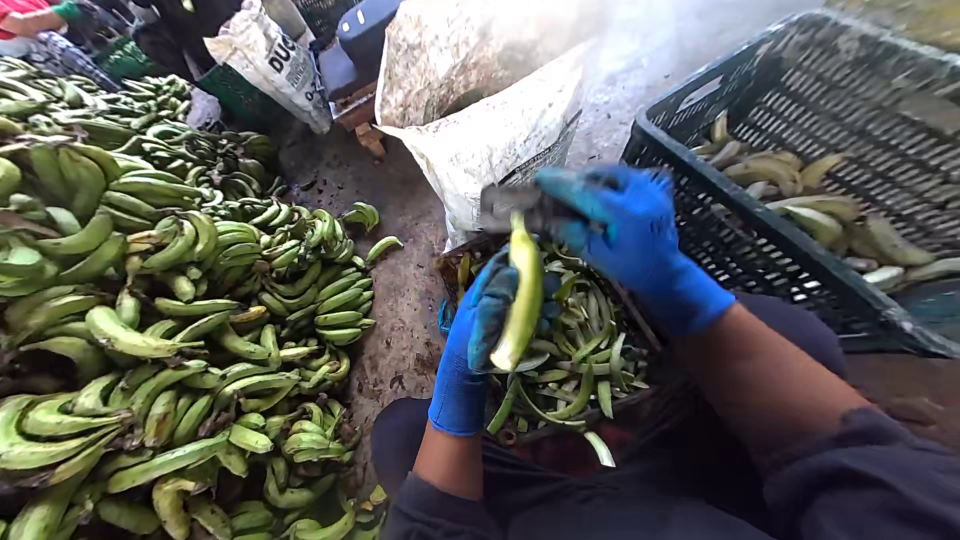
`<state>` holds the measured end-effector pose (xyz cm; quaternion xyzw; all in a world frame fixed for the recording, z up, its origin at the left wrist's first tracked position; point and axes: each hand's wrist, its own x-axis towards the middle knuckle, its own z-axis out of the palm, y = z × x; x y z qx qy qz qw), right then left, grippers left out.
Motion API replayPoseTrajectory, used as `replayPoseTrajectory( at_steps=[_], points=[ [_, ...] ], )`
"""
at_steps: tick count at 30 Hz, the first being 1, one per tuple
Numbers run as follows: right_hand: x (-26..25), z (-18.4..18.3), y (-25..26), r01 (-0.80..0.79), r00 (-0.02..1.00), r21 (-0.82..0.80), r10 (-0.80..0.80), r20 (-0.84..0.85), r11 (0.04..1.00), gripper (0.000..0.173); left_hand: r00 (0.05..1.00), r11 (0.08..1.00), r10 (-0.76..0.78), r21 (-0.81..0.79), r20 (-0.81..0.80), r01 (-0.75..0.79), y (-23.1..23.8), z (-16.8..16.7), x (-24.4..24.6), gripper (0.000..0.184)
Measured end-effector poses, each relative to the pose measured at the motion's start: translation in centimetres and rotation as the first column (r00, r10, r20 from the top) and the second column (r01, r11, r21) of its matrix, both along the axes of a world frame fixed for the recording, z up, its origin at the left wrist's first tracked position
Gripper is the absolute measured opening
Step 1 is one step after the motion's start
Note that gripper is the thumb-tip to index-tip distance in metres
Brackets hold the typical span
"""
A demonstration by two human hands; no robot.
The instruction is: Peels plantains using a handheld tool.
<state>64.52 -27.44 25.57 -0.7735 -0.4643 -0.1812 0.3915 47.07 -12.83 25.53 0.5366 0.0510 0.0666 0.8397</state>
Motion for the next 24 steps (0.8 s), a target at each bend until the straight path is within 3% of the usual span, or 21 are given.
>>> replayPoseTrajectory(
  at_steps=[1,3,6,8,9,11,14,15,16,18,21,22,24],
  points=[
    [1.1,0.3,0.0,0.063,0.998,-0.004,-0.063,-0.021,0.998,0.048,0.998,0.999,-0.042,-0.032,-0.041,0.04,-0.2,-0.2,0.2,0.053],
    [0.9,0.4,-0.3,0.083,0.995,0.009,-0.083,-0.051,0.996,0.051,0.996,0.996,0.065,-0.055,-0.053,-0.068,0.2,-0.5,0.5,0.045],
    [-3.3,-0.7,-0.5,-0.131,0.991,-0.017,0.132,0.03,0.991,0.049,0.883,0.891,0.452,-0.098,0.127,-0.443,0.9,-0.7,0.7,0.038],
    [-5.1,-1.3,-0.5,-0.256,0.962,-0.061,0.26,0.084,0.965,0.046,0.796,0.822,0.569,-0.129,0.206,-0.555,0.8,-0.2,0.7,0.036],
    [-5.1,-1.4,-0.4,-0.273,0.956,-0.06,0.277,0.097,0.96,0.045,0.805,0.835,0.55,-0.112,0.223,-0.539,0.6,-0.2,0.4,0.033],
    [-3.6,-0.9,-0.2,-0.225,0.97,-0.051,0.229,0.08,0.973,0.046,0.91,0.928,0.371,-0.039,0.184,-0.37,0.5,-0.5,-0.4,0.039],
    [0.3,-0.2,0.2,-0.025,1.0,-0.01,0.025,-0.003,1.0,0.048,1.0,1.0,0.01,-0.023,-0.021,-0.01,1.2,-0.8,-0.6,0.051],
    [1.1,-0.1,0.3,0.039,0.998,-0.023,-0.04,-0.041,0.999,0.049,0.999,0.999,-0.017,-0.043,-0.047,0.015,1.2,-1.0,-0.6,0.05],
    [1.2,0.0,0.3,0.075,0.995,-0.025,-0.076,-0.063,0.997,0.05,1.0,0.997,0.003,-0.072,-0.029,-0.006,1.2,-0.9,-0.3,0.048],
    [-0.9,-0.3,0.2,0.055,0.998,0.0,-0.055,-0.028,0.998,0.051,0.969,0.964,0.236,-0.144,0.074,-0.224,1.0,-0.5,0.5,0.042],
    [-5.2,-2.2,-0.1,-0.118,0.983,0.035,0.112,0.146,0.992,0.047,0.763,0.77,0.622,-0.31,0.175,-0.557,0.3,0.7,1.6,0.04],
    [-5.7,-2.4,-0.1,-0.154,0.971,0.037,0.145,0.19,0.987,0.045,0.73,0.748,0.655,-0.304,0.194,-0.59,0.0,0.8,1.5,0.036],
    [-4.6,-1.8,-0.2,-0.192,0.969,0.017,0.187,0.164,0.981,0.046,0.829,0.859,0.511,-0.157,0.228,-0.486,-0.2,0.1,0.7,0.033]
  ],
)
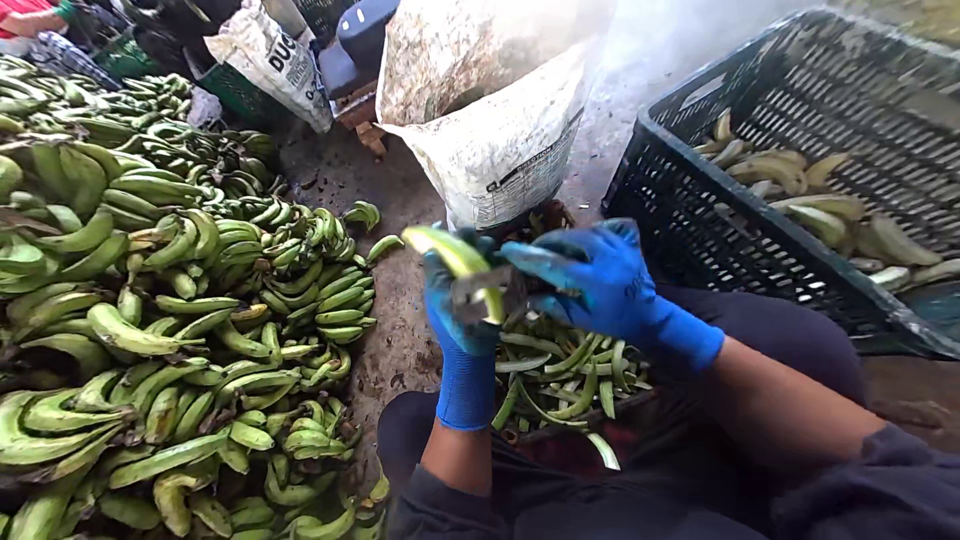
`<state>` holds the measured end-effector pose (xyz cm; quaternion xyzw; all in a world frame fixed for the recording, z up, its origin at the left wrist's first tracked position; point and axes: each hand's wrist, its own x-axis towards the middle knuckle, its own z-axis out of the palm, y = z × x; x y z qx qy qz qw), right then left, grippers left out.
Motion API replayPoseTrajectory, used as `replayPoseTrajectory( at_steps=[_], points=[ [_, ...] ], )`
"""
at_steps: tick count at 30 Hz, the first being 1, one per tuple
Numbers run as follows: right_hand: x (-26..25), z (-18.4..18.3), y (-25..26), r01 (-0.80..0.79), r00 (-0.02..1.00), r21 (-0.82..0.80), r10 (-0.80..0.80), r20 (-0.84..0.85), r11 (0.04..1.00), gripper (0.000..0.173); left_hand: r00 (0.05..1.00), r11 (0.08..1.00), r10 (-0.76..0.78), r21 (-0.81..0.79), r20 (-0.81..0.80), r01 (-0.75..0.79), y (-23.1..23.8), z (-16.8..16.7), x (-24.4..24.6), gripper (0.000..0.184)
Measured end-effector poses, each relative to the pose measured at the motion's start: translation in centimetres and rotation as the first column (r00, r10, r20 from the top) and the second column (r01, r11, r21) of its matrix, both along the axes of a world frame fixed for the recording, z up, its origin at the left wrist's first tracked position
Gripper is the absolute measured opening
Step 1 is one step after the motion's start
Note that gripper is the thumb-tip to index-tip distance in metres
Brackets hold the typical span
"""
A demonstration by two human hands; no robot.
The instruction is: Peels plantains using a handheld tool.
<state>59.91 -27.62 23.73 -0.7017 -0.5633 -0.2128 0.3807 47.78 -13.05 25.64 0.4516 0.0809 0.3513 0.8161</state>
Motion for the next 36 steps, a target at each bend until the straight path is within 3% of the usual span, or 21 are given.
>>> replayPoseTrajectory(
  at_steps=[3,6,8,11,14,16,18,21,24,25,27,29,31,33,34,36],
  points=[
    [3.9,0.9,0.5,0.04,0.991,-0.059,-0.048,-0.124,0.997,0.049,0.888,0.899,-0.393,0.101,-0.24,0.426,1.9,-1.4,-0.9,0.038],
    [5.9,0.8,0.7,0.143,0.957,-0.188,-0.185,-0.223,0.972,0.047,0.723,0.766,-0.565,0.073,-0.398,0.639,3.6,-1.9,-1.0,0.052],
    [5.5,0.5,0.8,0.202,0.93,-0.25,-0.265,-0.254,0.947,0.049,0.762,0.805,-0.52,0.077,-0.385,0.588,3.8,-2.1,-0.6,0.053],
    [1.6,-0.2,0.6,0.174,0.968,-0.131,-0.194,-0.159,0.976,0.052,0.946,0.952,-0.3,-0.097,-0.123,0.289,2.6,-1.5,0.9,0.044],
    [-1.4,-1.8,0.4,0.112,0.994,0.034,-0.112,0.013,0.993,0.045,0.985,0.886,-0.127,-0.434,0.118,0.166,2.1,-0.1,1.6,0.05],
    [-1.2,-1.4,0.8,0.079,0.997,0.044,-0.08,0.022,0.996,0.044,0.976,0.839,-0.098,-0.511,0.196,0.187,1.6,0.2,1.7,0.051],
    [-0.1,-0.7,1.1,0.061,0.997,0.005,-0.06,-0.043,0.998,0.048,0.967,0.878,-0.167,-0.419,0.191,0.234,0.6,0.2,1.5,0.045],
    [0.3,-0.7,0.9,0.037,0.997,0.021,-0.036,-0.061,0.999,0.048,0.979,0.977,-0.202,-0.062,0.014,0.203,0.8,-0.9,0.6,0.047],
    [1.4,-0.2,0.8,0.026,0.991,-0.011,-0.027,-0.13,1.0,0.047,0.972,0.951,-0.17,0.232,-0.163,0.205,1.0,-1.2,-0.5,0.039],
    [2.3,0.2,0.9,0.041,0.974,-0.064,-0.054,-0.219,0.997,0.047,0.951,0.933,-0.216,0.241,-0.222,0.268,0.7,-1.0,-0.7,0.037],
    [4.5,1.0,1.2,0.1,0.9,-0.245,-0.193,-0.392,0.964,0.046,0.895,0.917,-0.278,0.181,-0.349,0.355,0.1,-0.4,-0.7,0.048],
    [5.0,1.3,1.1,0.161,0.866,-0.337,-0.296,-0.402,0.928,0.049,0.911,0.956,-0.276,0.016,-0.306,0.295,0.1,-0.1,-0.3,0.047],
    [2.9,0.5,0.4,0.14,0.954,-0.189,-0.184,-0.238,0.972,0.05,0.948,0.937,-0.29,-0.243,-0.13,0.253,1.4,-0.4,0.1,0.055],
    [0.8,-0.6,0.1,0.002,1.0,-0.043,-0.003,-0.019,0.999,0.048,0.925,0.829,-0.364,-0.415,0.11,0.376,3.3,-1.1,-0.1,0.059],
    [0.0,-0.8,0.1,-0.048,0.997,-0.014,0.049,0.058,0.999,0.044,0.912,0.792,-0.38,-0.453,0.157,0.408,3.5,-0.9,-0.4,0.056],
    [-0.9,-0.6,0.5,-0.062,0.997,0.004,0.062,0.041,0.998,0.039,0.942,0.868,-0.328,-0.373,0.067,0.328,2.5,-0.3,-0.6,0.048]
  ],
)
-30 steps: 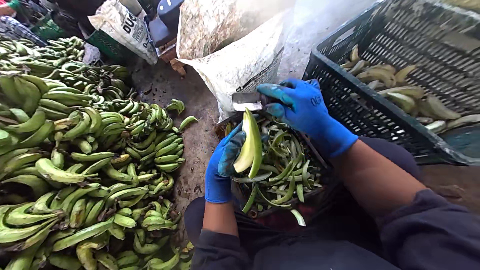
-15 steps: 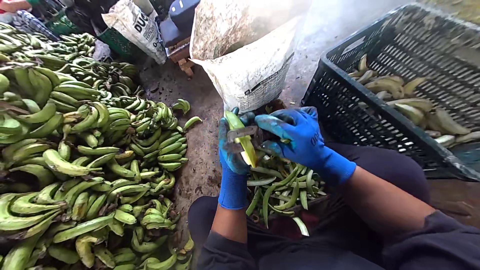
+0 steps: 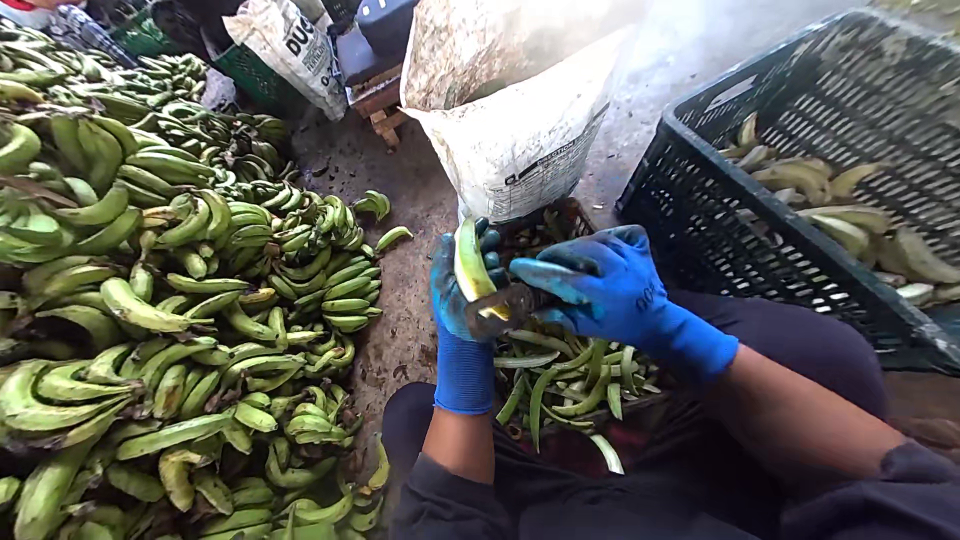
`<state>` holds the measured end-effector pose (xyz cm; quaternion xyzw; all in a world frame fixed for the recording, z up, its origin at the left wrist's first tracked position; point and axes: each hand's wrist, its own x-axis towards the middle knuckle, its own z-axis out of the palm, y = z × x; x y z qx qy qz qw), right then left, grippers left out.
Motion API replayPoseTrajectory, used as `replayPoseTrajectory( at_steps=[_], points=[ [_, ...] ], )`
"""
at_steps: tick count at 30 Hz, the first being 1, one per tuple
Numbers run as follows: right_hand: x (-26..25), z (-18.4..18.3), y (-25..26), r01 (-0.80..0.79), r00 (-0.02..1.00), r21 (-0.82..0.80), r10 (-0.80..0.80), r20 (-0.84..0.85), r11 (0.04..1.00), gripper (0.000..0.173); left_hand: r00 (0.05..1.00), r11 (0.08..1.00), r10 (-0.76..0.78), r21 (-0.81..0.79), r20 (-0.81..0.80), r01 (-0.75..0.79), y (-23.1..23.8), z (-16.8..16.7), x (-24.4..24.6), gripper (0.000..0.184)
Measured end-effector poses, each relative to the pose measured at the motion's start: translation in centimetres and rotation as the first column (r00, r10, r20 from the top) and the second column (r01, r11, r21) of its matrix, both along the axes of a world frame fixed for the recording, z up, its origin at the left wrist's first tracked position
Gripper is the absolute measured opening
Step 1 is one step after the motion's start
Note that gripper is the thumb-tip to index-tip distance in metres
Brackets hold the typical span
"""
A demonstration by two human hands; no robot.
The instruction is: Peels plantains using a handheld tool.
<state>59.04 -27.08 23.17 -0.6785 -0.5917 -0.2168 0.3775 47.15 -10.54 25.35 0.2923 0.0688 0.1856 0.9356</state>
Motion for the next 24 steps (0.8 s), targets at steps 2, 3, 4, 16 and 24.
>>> replayPoseTrajectory(
  at_steps=[2,3,4,16,24],
  points=[
    [0.6,0.6,0.9,0.044,0.97,-0.059,-0.057,-0.235,0.997,0.043,0.996,0.969,0.091,0.231,0.017,-0.092,-1.5,-0.2,0.2,0.032],
    [1.5,0.7,1.4,0.058,0.918,-0.1,-0.092,-0.386,0.993,0.044,0.993,0.942,0.116,0.316,0.01,-0.113,-2.1,-0.1,0.3,0.028],
    [2.4,0.7,1.8,0.063,0.84,-0.132,-0.124,-0.528,0.989,0.042,0.992,0.931,0.125,0.349,-0.037,-0.104,-2.5,0.0,0.5,0.027],
    [1.7,-0.1,0.4,-0.048,0.951,-0.212,-0.021,-0.31,0.976,0.045,0.982,0.922,0.144,0.377,-0.118,-0.09,-0.7,-1.8,0.2,0.034],
    [2.8,0.3,0.4,-0.38,-0.088,0.241,0.225,-0.97,0.893,0.033,0.996,0.955,-0.009,0.295,-0.086,0.035,-0.4,-3.9,0.9,0.049]
  ],
)
